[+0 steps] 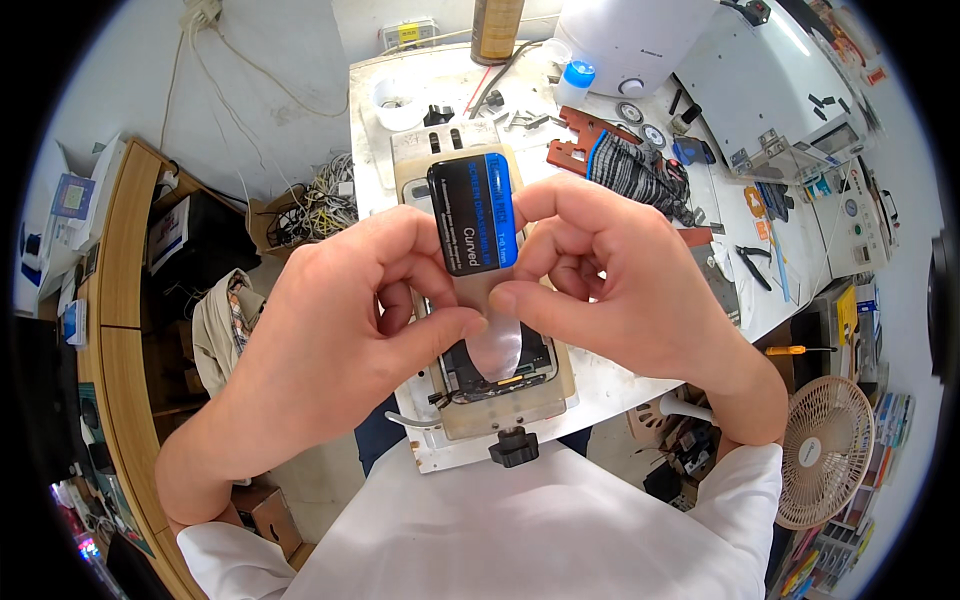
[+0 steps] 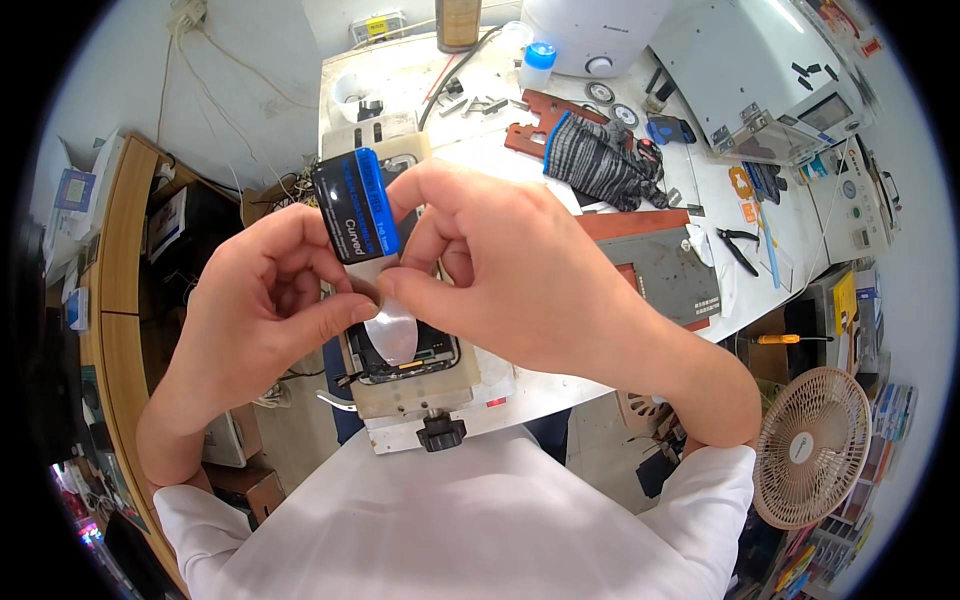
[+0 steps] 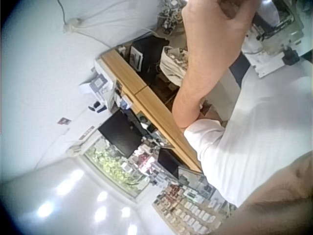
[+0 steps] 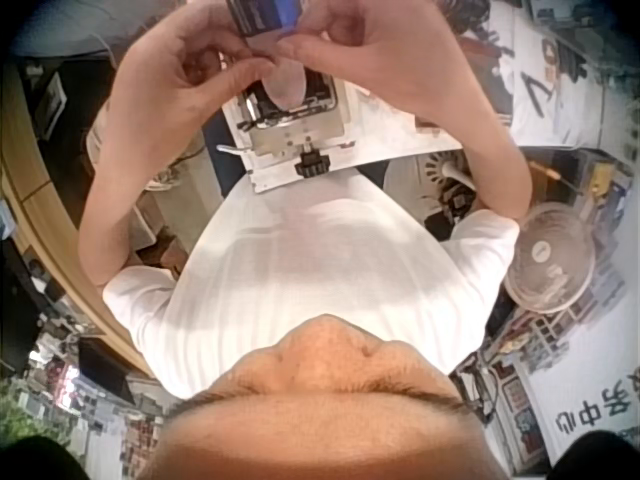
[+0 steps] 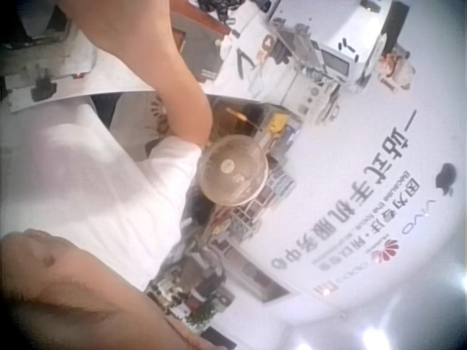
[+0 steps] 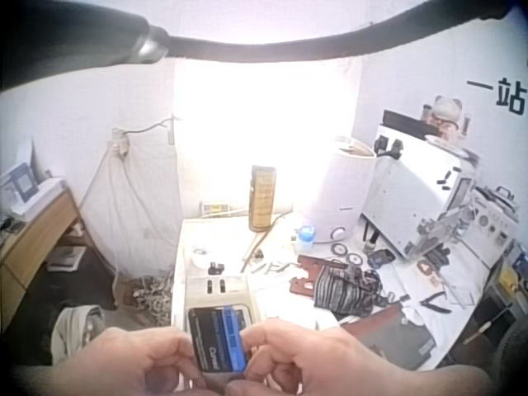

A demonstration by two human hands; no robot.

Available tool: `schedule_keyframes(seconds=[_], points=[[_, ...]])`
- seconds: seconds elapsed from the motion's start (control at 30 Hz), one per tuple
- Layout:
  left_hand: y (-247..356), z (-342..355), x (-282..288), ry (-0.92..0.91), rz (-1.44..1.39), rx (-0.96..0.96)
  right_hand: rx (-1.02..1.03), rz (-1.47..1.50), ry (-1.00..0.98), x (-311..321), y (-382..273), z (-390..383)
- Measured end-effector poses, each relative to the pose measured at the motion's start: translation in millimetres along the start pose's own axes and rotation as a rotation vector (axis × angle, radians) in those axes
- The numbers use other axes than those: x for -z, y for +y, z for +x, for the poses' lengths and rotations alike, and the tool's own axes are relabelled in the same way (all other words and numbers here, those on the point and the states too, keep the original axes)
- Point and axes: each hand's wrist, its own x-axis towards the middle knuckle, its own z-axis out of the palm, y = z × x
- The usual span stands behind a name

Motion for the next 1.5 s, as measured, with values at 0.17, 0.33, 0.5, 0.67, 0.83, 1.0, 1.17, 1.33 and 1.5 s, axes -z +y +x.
schedule_keyframes(seconds=[0.17,0.33,0.5,0.67,0.83,1.0,1.17,1.33,1.5], points=[[0.8,-0.9,0.8,0.001,-0.013,0.033,0.004,0.000,-0.009,-2.3,0.4,1.2],[-0.2,-1.1,0.6,0.003,-0.016,0.023,0.011,-0.026,-0.008,-3.3,0.8,2.1],[0.1,-0.6,0.7,0.003,-0.015,0.037,0.021,-0.039,-0.008,-2.1,1.7,2.2],[-1.6,-1.3,0.7,0.010,-0.010,0.032,0.053,-0.064,0.002,-3.8,2.0,1.8],[-2.0,-2.1,1.3,0.007,-0.013,0.028,0.100,-0.093,0.016,-5.3,2.2,1.6],[-0.4,-2.3,1.3,0.005,-0.008,0.017,0.098,-0.085,0.020,-5.4,2.2,0.8],[-2.4,-0.7,0.3,0.005,-0.020,0.021,0.099,-0.083,0.014,-3.4,3.3,-0.6],[0.7,-0.4,-0.5,0.002,-0.005,0.026,0.129,-0.100,0.017,-2.6,5.8,-1.1],[1.9,0.4,-0.3,0.004,-0.006,0.018,0.111,-0.084,0.014,-1.4,7.7,-0.6]])
